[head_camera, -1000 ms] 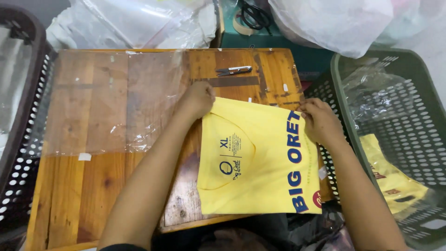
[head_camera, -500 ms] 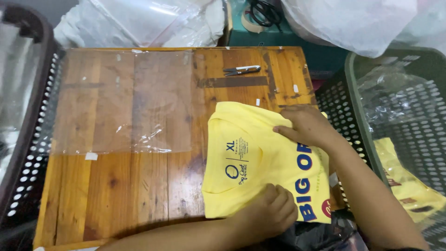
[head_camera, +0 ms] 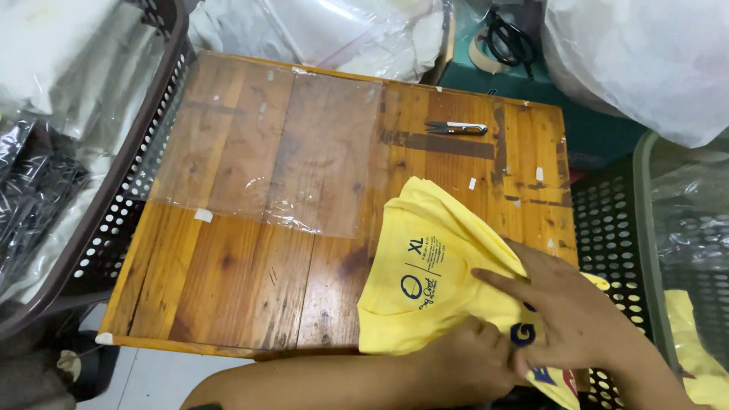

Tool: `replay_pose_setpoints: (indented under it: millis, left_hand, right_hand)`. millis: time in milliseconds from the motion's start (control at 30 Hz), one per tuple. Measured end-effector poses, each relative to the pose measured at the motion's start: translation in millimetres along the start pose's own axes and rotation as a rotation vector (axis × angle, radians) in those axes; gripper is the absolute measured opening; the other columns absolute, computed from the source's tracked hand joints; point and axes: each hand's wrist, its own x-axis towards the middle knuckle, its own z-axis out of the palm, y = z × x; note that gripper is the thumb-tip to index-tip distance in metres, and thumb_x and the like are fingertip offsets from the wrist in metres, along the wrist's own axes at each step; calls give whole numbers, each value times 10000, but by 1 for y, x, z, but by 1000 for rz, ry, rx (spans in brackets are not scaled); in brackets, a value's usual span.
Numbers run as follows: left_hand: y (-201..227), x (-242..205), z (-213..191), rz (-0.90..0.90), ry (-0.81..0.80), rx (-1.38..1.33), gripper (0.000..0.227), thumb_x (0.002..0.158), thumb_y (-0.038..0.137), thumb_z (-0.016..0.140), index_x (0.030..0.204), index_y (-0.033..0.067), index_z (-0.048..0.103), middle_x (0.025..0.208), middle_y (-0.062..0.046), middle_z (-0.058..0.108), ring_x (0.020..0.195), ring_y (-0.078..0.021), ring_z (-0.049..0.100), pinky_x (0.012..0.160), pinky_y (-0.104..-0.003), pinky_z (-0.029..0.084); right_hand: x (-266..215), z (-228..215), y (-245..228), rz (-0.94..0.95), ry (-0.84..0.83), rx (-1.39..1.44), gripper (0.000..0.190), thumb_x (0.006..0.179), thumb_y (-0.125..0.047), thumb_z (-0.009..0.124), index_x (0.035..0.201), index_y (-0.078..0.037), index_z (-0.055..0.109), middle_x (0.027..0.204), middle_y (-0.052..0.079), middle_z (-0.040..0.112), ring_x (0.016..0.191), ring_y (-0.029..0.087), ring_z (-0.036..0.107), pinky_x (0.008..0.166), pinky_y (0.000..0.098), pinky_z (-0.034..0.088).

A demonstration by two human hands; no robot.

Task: The person folds a yellow t-shirt and places it into a clear plastic bag on a wooden table. They smooth the shirt inside the bag, then cut a piece of tape with scissors and write on it with a pencil before placing the tape on the package.

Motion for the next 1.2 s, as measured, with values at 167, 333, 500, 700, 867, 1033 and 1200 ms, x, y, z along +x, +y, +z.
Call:
replay_pose_setpoints:
  millis: [167,333,500,700,867,1033,1200]
  left_hand:
    - [-15,40,6,-205,-277,-265,314,709,356,589,696,44,616,647,-139,578,584,-301,545,493,-412,391]
    - [-29,53,4,-211,-345,-323,117,611,-17,595,522,51,561,506,-74,506,428,-260,451,349,-366,279]
    - [-70,60,-59,-398,-372,-140,164,745,228,575,727,69,610,672,-89,528,570,-289,515,429,-426,386]
    - [-162,8,-63,-496,24,196,329,741,35,508,1059,-48,502,963,-169,550,841,-292,527,720,-362,446]
    - [-147,-24,-50,-511,-358,478,566,747,350,522,1171,-10,420,1028,-105,511,948,-270,459,824,-367,364]
    - [-142,-46,-54,-557,-374,304,441,730,200,600,1093,-1,450,889,-122,507,807,-280,482,689,-341,401]
    - [-140,-46,-70,-697,-214,-26,213,573,-135,462,707,27,431,757,-114,447,611,-296,458,383,-376,369]
  right_hand:
    - [-5,-4,1,71,-212,148,1271,289,-669,960,1321,-296,320,1438,153,6,1298,306,105,937,438,205]
    - [3,1,0,255,-226,27,944,512,-373,878,1271,-326,317,1469,112,-50,1152,299,393,779,391,469]
    - [3,20,23,143,-71,-75,313,725,-319,569,1033,-273,603,1186,-29,508,1061,244,455,720,434,469]
    - [-9,13,25,105,129,221,484,680,-113,616,1128,-296,595,1286,-19,479,1230,239,374,907,443,357]
    - [-28,-6,17,308,112,383,456,669,-93,606,1083,-278,653,1224,-40,561,1078,156,570,958,381,331]
    - [-68,11,30,506,185,387,328,673,-203,605,963,-258,748,1162,-31,624,1125,124,536,1010,296,331]
    - [-78,13,38,697,-159,351,448,696,-226,600,1094,-427,641,1284,-223,487,1187,-18,469,1007,277,388]
